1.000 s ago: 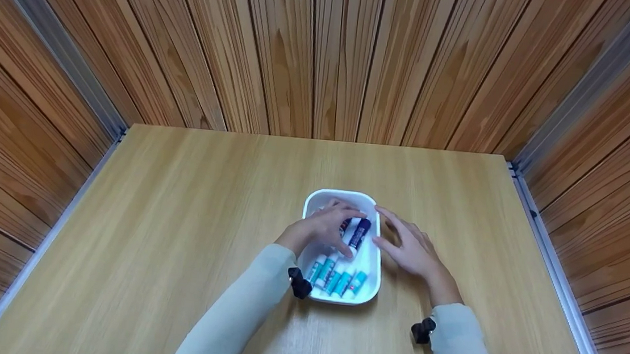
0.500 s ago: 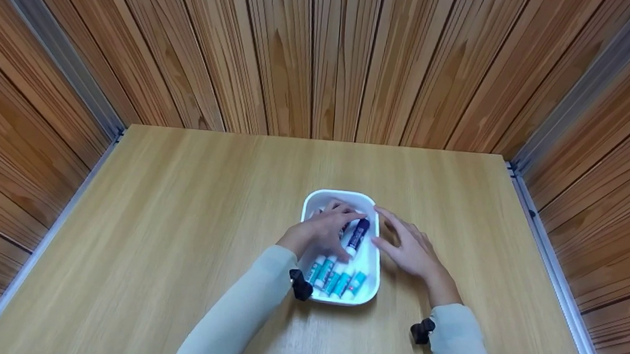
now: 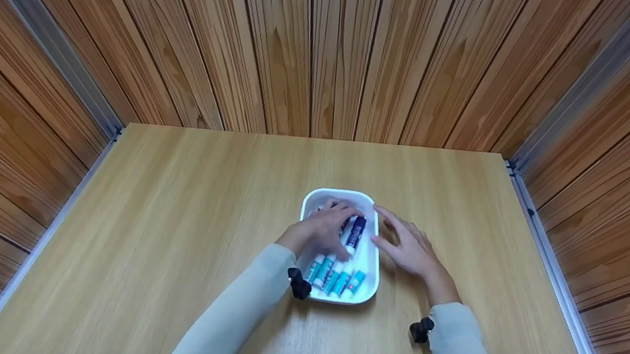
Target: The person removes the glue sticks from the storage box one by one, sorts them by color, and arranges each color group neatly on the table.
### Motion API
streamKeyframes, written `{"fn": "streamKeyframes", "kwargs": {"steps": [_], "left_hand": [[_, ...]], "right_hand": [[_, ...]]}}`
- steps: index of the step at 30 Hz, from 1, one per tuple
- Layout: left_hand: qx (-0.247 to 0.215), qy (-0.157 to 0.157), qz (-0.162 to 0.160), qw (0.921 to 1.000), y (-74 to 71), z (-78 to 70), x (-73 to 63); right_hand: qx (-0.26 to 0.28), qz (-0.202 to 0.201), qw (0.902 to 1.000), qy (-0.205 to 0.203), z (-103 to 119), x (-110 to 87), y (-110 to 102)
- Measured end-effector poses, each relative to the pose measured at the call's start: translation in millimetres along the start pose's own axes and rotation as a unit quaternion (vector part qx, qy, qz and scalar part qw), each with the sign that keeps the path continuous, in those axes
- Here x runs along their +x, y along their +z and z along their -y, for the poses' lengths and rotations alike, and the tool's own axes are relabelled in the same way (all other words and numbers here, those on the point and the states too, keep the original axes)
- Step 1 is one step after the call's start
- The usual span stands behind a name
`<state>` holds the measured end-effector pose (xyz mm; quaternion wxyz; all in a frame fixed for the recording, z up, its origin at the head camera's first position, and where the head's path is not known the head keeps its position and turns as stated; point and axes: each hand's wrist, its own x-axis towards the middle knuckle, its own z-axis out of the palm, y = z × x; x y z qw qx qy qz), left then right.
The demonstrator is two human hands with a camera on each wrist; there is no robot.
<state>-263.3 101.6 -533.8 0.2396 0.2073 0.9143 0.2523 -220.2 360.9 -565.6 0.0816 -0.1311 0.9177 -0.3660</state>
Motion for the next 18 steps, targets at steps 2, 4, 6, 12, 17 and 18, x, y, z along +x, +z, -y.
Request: {"fn": "streamKeyframes", "kwargs": {"steps": [2,4,6,12,17,18], "left_hand": [[-0.012,-0.006,0.001,0.9999,-0.3,0.0,0.1],[-0.026,-0.013,0.000,0.9996,-0.3,-0.1,-0.1],[-0.038,-0.017,-0.005,0.9991,0.1,-0.1,-0.6],[-0.044,-0.005,-0.032,0.9985,2.3,-1.1,-2.1],[-0.060,-0.011,-0.043,0.9972,3.2,-1.4,-3.2],[-0.063,-0.013,-0.043,0.9970,3.1,-1.5,-3.6]], "right_hand": [[-0.001,0.000,1.0000,0.002,0.2,0.2,-0.1],[-0.001,0.001,1.0000,0.004,0.2,0.3,-0.3],[-0.001,0.002,1.0000,0.006,0.1,0.4,-0.3],[0.002,0.003,1.0000,0.009,0.2,0.1,0.1],[0.004,0.004,0.9999,0.011,1.0,-0.8,0.0],[0.005,0.004,0.9999,0.011,1.3,-1.2,0.0]]}}
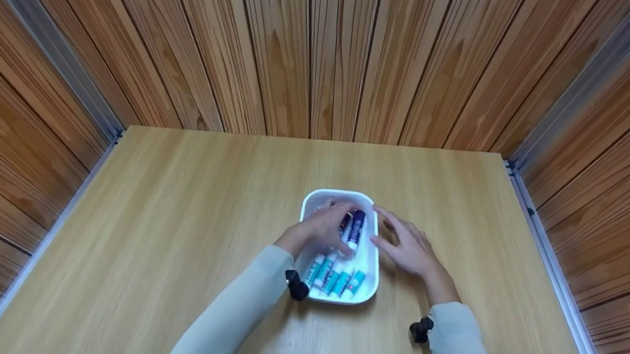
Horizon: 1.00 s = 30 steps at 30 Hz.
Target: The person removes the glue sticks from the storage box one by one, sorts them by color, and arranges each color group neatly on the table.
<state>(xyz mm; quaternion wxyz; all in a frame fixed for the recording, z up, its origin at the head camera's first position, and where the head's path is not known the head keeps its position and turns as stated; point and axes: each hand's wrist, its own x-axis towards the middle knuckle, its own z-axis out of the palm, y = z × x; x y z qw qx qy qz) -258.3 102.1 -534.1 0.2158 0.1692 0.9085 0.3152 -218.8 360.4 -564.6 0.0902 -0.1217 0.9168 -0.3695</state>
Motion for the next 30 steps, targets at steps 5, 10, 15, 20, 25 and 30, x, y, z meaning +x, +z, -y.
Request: {"fn": "streamKeyframes", "kwargs": {"steps": [5,10,15,20,25,30], "left_hand": [[-0.016,-0.008,0.002,0.9998,-3.1,-0.4,-3.1],[-0.021,-0.003,0.000,0.9998,-7.5,-0.2,-4.6],[0.015,0.021,0.003,0.9997,-15.7,-0.9,-3.9],[0.024,0.038,0.005,0.9990,-27.0,1.1,-5.8],[0.012,0.054,-0.001,0.9985,-39.0,3.0,-7.8],[-0.024,0.057,-0.004,0.9981,-48.3,2.6,-11.1]], "right_hand": [[0.004,0.002,1.0000,0.001,1.6,-0.6,-0.2],[0.006,0.008,0.9999,0.007,2.3,0.0,0.2],[0.006,0.006,0.9999,0.009,2.2,0.2,0.4],[0.000,0.005,1.0000,0.003,3.1,0.0,-0.1],[-0.010,0.001,0.9999,-0.002,3.2,0.9,0.3],[-0.013,0.001,0.9999,0.000,3.0,1.5,0.5]]}}
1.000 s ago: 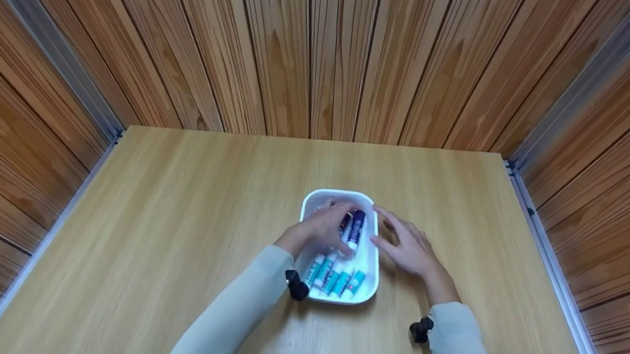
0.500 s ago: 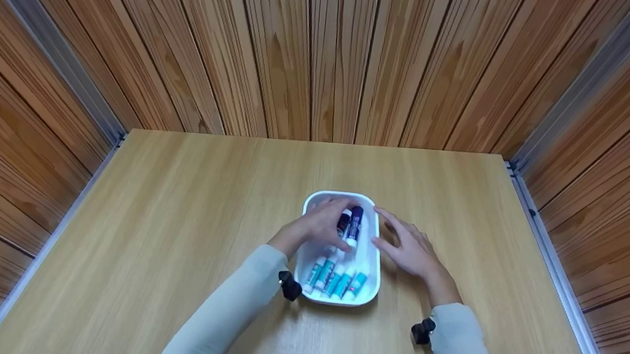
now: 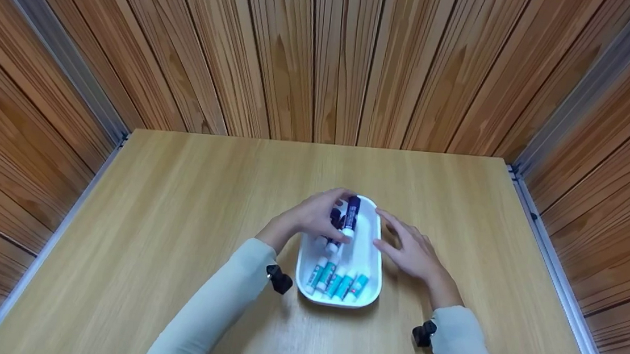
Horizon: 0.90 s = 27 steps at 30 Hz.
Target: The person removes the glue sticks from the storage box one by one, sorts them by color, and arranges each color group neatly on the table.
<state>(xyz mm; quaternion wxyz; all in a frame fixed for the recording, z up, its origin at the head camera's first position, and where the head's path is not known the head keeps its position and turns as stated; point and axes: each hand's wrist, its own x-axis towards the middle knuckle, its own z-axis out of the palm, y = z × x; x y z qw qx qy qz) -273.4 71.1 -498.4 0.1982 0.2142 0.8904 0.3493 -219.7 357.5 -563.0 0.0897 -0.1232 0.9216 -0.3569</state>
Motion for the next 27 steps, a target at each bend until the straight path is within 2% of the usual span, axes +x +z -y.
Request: {"fn": "streamKeyframes", "kwargs": {"steps": [10,15,22,27], "left_hand": [[-0.018,0.021,-0.015,0.9995,-7.7,1.6,-5.7],[-0.027,0.033,-0.036,0.9985,-14.8,6.9,-9.3],[-0.036,0.035,-0.070,0.9963,-27.0,20.3,-14.9],[-0.045,0.037,-0.083,0.9949,-36.5,35.0,-20.6]], "right_hand": [[0.001,-0.002,0.9999,0.010,-1.4,-0.6,2.1],[0.001,0.000,0.9999,0.015,-0.6,1.7,3.7],[0.001,0.000,1.0000,0.007,1.3,4.0,4.6],[0.004,0.003,1.0000,0.004,2.8,5.2,3.2]]}}
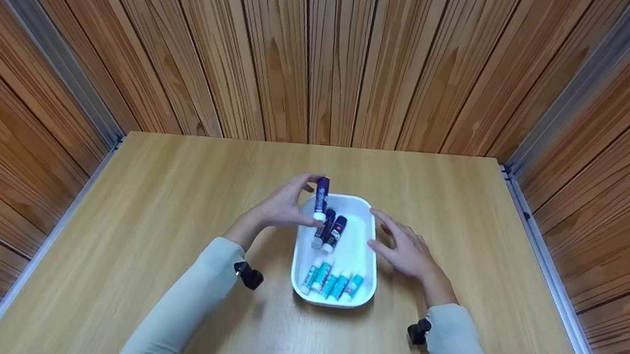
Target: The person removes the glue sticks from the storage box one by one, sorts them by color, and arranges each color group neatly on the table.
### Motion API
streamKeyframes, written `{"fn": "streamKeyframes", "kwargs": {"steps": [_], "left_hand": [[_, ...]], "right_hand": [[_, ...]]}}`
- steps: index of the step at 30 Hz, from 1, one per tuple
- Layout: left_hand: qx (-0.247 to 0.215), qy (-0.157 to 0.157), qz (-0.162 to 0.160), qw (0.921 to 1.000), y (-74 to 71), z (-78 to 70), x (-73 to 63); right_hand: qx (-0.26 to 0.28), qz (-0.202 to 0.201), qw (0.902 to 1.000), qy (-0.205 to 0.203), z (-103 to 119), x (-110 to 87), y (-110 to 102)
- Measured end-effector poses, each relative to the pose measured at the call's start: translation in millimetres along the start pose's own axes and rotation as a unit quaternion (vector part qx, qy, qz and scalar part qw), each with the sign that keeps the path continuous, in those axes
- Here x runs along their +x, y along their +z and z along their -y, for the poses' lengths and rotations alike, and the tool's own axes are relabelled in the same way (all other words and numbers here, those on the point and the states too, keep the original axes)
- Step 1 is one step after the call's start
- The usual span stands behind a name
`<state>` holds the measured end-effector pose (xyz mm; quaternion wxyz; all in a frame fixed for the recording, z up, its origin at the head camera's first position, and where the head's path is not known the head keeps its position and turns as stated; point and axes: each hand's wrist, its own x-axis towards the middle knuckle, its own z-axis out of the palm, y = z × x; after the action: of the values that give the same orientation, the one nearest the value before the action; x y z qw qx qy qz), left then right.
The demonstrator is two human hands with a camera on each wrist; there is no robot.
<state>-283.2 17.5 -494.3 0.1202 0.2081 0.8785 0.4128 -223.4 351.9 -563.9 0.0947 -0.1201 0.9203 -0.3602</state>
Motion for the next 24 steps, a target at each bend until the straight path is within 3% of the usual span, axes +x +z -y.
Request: {"fn": "streamKeyframes", "kwargs": {"steps": [12,24], "left_hand": [[0.008,-0.036,-0.006,0.9993,-22.7,31.6,-16.7],[0.025,-0.044,-0.009,0.9987,-42.5,58.3,-36.1]], "right_hand": [[0.013,0.018,0.9997,-0.006,-1.2,2.1,-0.6],[0.015,0.011,0.9998,-0.012,-2.5,1.6,-1.2]]}}
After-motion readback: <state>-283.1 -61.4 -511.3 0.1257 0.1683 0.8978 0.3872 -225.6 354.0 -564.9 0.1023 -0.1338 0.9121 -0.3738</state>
